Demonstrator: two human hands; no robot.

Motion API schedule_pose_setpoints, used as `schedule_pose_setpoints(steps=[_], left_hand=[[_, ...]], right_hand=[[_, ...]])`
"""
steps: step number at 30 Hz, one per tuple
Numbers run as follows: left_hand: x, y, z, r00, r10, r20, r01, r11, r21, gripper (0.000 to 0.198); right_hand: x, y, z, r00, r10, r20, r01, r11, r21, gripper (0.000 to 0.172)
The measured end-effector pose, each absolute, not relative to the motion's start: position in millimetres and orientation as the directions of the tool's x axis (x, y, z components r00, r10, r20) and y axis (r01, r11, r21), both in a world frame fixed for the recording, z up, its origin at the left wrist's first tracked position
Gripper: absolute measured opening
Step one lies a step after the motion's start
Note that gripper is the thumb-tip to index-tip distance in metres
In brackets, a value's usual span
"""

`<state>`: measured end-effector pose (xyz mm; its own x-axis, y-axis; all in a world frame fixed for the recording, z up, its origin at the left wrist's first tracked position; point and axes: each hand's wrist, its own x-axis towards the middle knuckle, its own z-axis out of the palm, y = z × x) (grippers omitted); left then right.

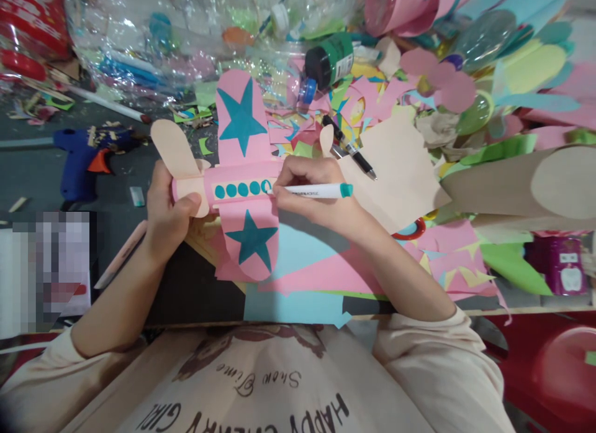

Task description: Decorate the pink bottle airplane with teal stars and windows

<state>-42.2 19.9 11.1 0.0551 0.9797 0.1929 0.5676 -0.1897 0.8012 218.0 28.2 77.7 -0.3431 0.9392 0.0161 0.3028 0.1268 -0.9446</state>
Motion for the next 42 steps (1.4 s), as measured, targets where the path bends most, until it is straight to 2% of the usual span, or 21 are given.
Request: schedule_pose_setpoints(steps=[4,8,15,24,32,37,42], left_hand=[[-41.6,19.3,13.1,0.048,0.983,0.175,0.568,-0.171,0.805,0.029],[-41.1,18.9,12.4,0.046,0.984,0.17,0.552,-0.167,0.817,0.031],[-42.5,19.6,11.2,0.045,0.981,0.189,0.581,-0.179,0.794,0.031],[-43.2,19.3,11.5,0.049,0.98,0.191,0.595,-0.182,0.783,0.031],[-43.3,19.7,9.3,0.051,0.977,0.207,0.61,-0.194,0.768,0.03],[-44.1,19.8,9.0,0.059,0.978,0.201,0.6,-0.195,0.776,0.031],[-44.2,19.6,8.2,0.05,0.98,0.194,0.599,-0.185,0.779,0.03]], right_hand=[[216.4,28.0,77.5,-0.276,0.961,0.003,0.224,0.067,-0.972,0.024],[214.4,28.0,76.4,-0.258,0.965,0.055,0.201,0.11,-0.973,0.027],[215.2,27.4,75.3,-0.265,0.963,0.044,0.282,0.121,-0.952,0.024],[217.5,29.1,76.9,-0.339,0.94,0.019,0.307,0.13,-0.943,0.035],[215.9,29.3,76.2,-0.278,0.96,0.025,0.22,0.089,-0.971,0.025],[215.9,29.4,76.0,-0.304,0.952,0.038,0.235,0.114,-0.965,0.027],[214.2,28.9,76.7,-0.242,0.969,0.047,0.216,0.101,-0.971,0.026]])
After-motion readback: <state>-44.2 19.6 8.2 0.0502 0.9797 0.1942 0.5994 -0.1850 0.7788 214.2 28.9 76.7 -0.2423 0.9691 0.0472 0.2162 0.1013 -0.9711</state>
